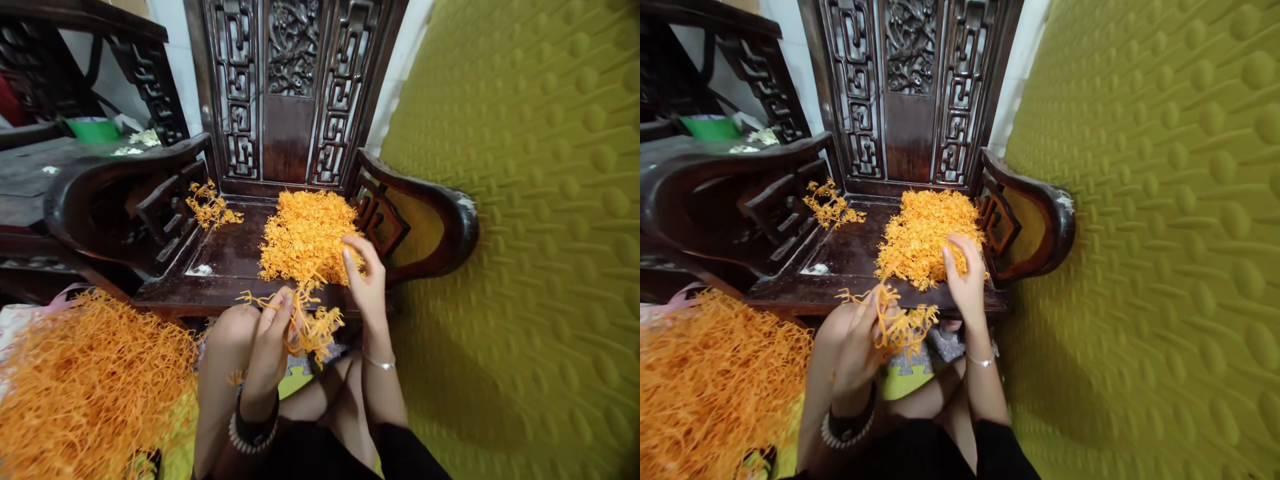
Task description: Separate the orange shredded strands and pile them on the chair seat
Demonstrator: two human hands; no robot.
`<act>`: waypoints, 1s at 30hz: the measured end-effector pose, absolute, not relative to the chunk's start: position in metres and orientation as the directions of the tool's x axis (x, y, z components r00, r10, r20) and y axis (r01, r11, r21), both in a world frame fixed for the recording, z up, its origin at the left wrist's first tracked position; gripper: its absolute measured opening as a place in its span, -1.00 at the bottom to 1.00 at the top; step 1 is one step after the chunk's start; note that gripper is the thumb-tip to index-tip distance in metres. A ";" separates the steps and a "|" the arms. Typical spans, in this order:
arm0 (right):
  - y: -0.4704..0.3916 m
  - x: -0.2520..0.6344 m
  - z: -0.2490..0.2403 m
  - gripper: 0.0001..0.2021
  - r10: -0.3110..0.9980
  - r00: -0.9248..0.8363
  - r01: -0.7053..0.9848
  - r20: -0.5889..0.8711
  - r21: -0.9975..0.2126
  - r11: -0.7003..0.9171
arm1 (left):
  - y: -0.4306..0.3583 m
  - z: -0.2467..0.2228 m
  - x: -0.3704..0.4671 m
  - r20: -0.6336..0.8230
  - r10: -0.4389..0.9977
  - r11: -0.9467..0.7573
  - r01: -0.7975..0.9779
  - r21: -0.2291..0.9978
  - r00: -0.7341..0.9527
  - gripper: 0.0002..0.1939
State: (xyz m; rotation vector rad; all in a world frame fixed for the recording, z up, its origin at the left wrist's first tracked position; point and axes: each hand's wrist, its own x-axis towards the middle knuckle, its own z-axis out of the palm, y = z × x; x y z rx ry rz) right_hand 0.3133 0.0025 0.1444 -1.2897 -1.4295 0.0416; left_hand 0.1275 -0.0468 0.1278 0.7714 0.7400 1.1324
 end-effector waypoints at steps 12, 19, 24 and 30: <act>-0.071 0.280 0.153 -0.74 0.921 -0.043 0.363 0.387 -0.853 0.375 | -0.038 0.113 0.142 0.041 0.934 0.176 -0.557 0.812 0.356 -0.74; -0.072 0.287 0.138 -0.69 0.857 0.237 0.064 0.457 -0.888 0.456 | -0.037 0.118 0.133 0.080 0.782 0.228 -0.402 0.887 0.618 -0.80; -0.080 0.287 0.145 -0.66 0.910 0.207 0.052 0.359 -0.933 0.356 | -0.038 0.120 0.127 0.117 0.843 0.108 -0.377 0.920 0.525 -0.77; -0.078 0.285 0.146 -0.59 0.986 -0.094 -0.052 0.137 -0.990 0.132 | -0.038 0.119 0.121 0.126 0.861 0.013 -0.269 0.963 0.493 -0.83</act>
